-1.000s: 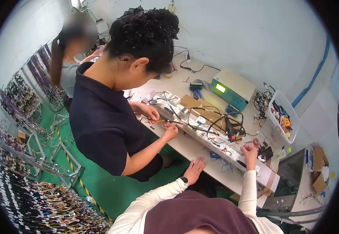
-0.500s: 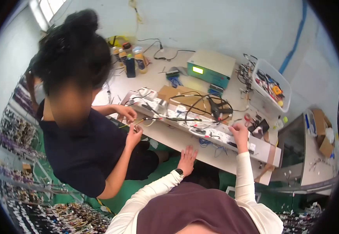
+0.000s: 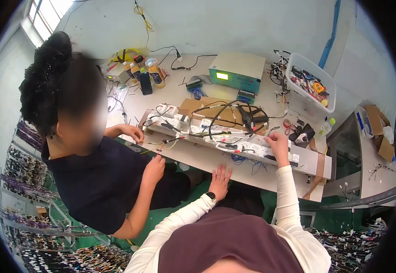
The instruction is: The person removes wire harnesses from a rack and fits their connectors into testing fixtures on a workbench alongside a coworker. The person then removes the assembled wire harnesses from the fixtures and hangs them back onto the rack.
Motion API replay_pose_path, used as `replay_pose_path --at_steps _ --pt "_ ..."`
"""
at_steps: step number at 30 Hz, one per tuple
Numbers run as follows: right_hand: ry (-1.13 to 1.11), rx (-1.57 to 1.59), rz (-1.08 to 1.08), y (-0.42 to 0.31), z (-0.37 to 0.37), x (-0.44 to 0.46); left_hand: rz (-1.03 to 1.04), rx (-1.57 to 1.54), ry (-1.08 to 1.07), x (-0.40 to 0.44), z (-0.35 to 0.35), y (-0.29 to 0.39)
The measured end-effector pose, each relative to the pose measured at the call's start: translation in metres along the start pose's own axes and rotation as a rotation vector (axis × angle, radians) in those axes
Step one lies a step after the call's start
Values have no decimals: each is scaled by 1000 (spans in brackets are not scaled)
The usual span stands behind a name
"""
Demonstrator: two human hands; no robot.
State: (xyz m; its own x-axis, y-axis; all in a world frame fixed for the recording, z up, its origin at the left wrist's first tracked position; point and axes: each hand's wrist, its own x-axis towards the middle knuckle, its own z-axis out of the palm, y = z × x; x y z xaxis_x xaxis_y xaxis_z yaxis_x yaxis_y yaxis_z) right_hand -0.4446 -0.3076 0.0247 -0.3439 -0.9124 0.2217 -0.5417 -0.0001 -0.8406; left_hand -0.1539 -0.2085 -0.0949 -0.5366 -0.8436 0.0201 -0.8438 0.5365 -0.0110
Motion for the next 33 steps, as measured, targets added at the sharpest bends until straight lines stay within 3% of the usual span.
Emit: replay_pose_path --at_steps 13,15,24,27,31,33 --pt "-1 -22 23 -7 -1 -3 67 24 109 -1 4 -8" --pt "5 -18 22 -7 -2 -1 82 -66 -41 0 -1 -13" --pt "0 -54 7 -4 1 -2 49 37 60 0 5 -7" --pt "9 -31 31 -5 2 -1 62 -8 -34 -1 -7 -9" --pt "-15 -25 57 -8 -1 -1 60 34 29 -4 -15 -8" --pt "-16 -44 51 -10 -2 -1 60 -118 -71 -10 -25 -10"
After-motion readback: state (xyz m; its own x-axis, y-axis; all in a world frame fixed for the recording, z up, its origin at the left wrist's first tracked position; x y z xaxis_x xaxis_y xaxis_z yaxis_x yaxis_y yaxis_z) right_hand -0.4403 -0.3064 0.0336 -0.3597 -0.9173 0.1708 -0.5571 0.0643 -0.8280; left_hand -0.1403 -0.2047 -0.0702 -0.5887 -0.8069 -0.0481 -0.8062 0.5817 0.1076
